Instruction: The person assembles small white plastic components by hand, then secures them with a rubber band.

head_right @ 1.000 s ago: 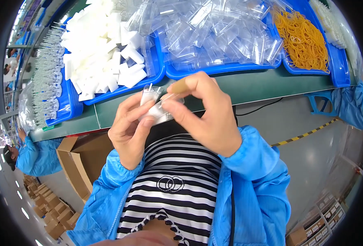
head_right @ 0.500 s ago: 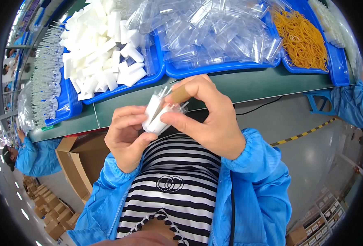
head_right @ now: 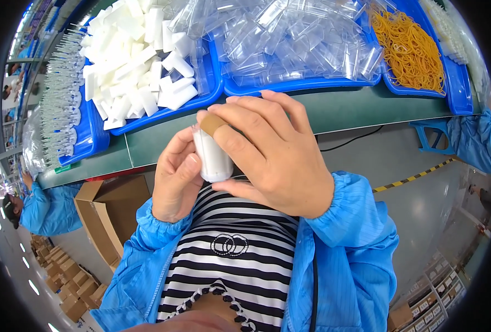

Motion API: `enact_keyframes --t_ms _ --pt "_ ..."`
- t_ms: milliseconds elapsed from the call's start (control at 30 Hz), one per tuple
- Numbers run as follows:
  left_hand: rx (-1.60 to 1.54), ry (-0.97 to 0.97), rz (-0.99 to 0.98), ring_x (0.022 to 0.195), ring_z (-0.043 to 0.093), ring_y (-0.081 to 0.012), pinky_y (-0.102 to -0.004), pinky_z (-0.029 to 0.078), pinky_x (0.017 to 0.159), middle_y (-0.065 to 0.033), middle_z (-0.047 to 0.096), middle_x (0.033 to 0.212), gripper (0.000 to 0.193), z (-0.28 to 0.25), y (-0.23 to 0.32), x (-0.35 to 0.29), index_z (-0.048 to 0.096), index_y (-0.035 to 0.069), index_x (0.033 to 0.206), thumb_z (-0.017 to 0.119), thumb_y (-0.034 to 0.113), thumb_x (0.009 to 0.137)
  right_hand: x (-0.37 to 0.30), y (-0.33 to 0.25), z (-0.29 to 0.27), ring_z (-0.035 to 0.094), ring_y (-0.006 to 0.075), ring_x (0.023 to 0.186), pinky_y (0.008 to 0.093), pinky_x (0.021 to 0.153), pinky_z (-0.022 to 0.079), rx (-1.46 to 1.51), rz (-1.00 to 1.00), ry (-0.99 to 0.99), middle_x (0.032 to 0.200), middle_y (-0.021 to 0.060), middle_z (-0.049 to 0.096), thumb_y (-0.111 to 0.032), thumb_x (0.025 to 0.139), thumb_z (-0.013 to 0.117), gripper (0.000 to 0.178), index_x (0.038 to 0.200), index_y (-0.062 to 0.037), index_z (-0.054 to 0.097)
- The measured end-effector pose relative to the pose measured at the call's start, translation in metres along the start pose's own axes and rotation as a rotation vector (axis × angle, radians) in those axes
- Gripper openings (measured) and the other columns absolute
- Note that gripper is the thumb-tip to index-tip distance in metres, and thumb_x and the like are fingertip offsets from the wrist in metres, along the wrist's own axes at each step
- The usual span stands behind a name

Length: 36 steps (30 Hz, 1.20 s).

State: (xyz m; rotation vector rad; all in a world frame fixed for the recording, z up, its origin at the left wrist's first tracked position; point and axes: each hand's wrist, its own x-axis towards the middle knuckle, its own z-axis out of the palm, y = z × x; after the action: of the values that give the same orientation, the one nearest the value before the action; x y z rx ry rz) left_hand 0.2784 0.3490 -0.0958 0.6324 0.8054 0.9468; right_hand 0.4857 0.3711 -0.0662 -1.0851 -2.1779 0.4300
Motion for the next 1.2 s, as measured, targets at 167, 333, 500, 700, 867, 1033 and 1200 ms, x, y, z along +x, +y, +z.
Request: enact_keyframes --t_ms 167,333,500,700,867,1033,1200 --pt "-0.004 -0.047 -0.028 0.124 0.056 -0.0237 -0.0393 0.047 0.104 -0.015 0.056 0.133 0.054 0.004 0.0 0.0 0.044 -0.002 0.14 0.066 0.021 0.096 -0.004 0.007 0.008 0.055 0.0273 0.121 0.047 0.104 0.041 -0.07 -0.077 0.061 0.128 0.0068 0.06 -0.028 0.057 0.085 0.071 0.121 -0.0079 0.062" --pt "-0.03 -0.222 -0.128 0.12 0.06 -0.0299 -0.0417 0.047 0.104 -0.0204 0.057 0.132 0.059 -0.002 0.006 0.005 0.041 -0.003 0.142 0.062 0.031 0.099 -0.002 0.005 0.013 0.057 0.0303 0.119 0.0444 0.098 0.046 0.186 -0.001 0.137 0.126 0.0084 0.062 -0.017 0.057 0.087 0.066 0.117 -0.0038 0.063" --pt "-0.171 -0.222 -0.217 0.119 0.061 -0.0295 -0.0424 0.048 0.103 -0.0211 0.057 0.13 0.057 0.012 0.003 0.008 0.04 -0.003 0.14 0.059 0.031 0.1 -0.015 0.016 0.012 0.062 0.0321 0.109 0.0424 0.09 0.052 0.188 -0.035 0.097 0.123 0.0113 0.063 -0.015 0.059 0.087 0.063 0.116 -0.0013 0.064" --pt "-0.066 -0.214 -0.234 0.108 0.061 -0.0228 -0.0374 0.049 0.099 -0.0119 0.06 0.11 0.04 0.026 -0.003 0.01 0.048 -0.001 0.126 0.063 0.022 0.096 -0.017 0.013 0.009 0.064 0.0331 0.104 0.0431 0.088 0.054 0.146 -0.074 0.1 0.121 0.0149 0.064 -0.014 0.063 0.087 0.062 0.118 0.0016 0.063" --pt "-0.022 -0.19 -0.287 0.116 0.058 -0.0218 -0.0369 0.046 0.101 -0.0119 0.059 0.122 0.05 0.028 -0.005 0.007 0.046 -0.001 0.132 0.067 0.016 0.091 -0.023 0.018 0.01 0.065 0.0333 0.101 0.0406 0.086 0.054 0.254 -0.048 0.13 0.123 0.0154 0.063 -0.019 0.067 0.083 0.062 0.122 0.0011 0.06" --pt "-0.026 -0.195 -0.299 0.124 0.054 -0.0217 -0.0383 0.042 0.107 -0.01 0.054 0.13 0.068 0.039 -0.013 0.011 0.039 0.001 0.141 0.074 0.014 0.084 -0.032 0.014 0.011 0.066 0.0317 0.1 0.0404 0.086 0.055 0.143 -0.068 0.188 0.121 0.0126 0.064 -0.024 0.074 0.076 0.052 0.118 -0.001 0.063" --pt "0.078 -0.218 -0.273 0.105 0.061 -0.0207 -0.0359 0.049 0.093 -0.0099 0.061 0.111 0.047 0.035 -0.019 0.021 0.05 0.002 0.122 0.074 0.008 0.083 -0.035 0.023 -0.019 0.064 0.03 0.105 0.0396 0.089 0.053 0.163 -0.049 0.174 0.121 0.0111 0.064 -0.026 0.074 0.078 0.057 0.124 -0.0021 0.063"
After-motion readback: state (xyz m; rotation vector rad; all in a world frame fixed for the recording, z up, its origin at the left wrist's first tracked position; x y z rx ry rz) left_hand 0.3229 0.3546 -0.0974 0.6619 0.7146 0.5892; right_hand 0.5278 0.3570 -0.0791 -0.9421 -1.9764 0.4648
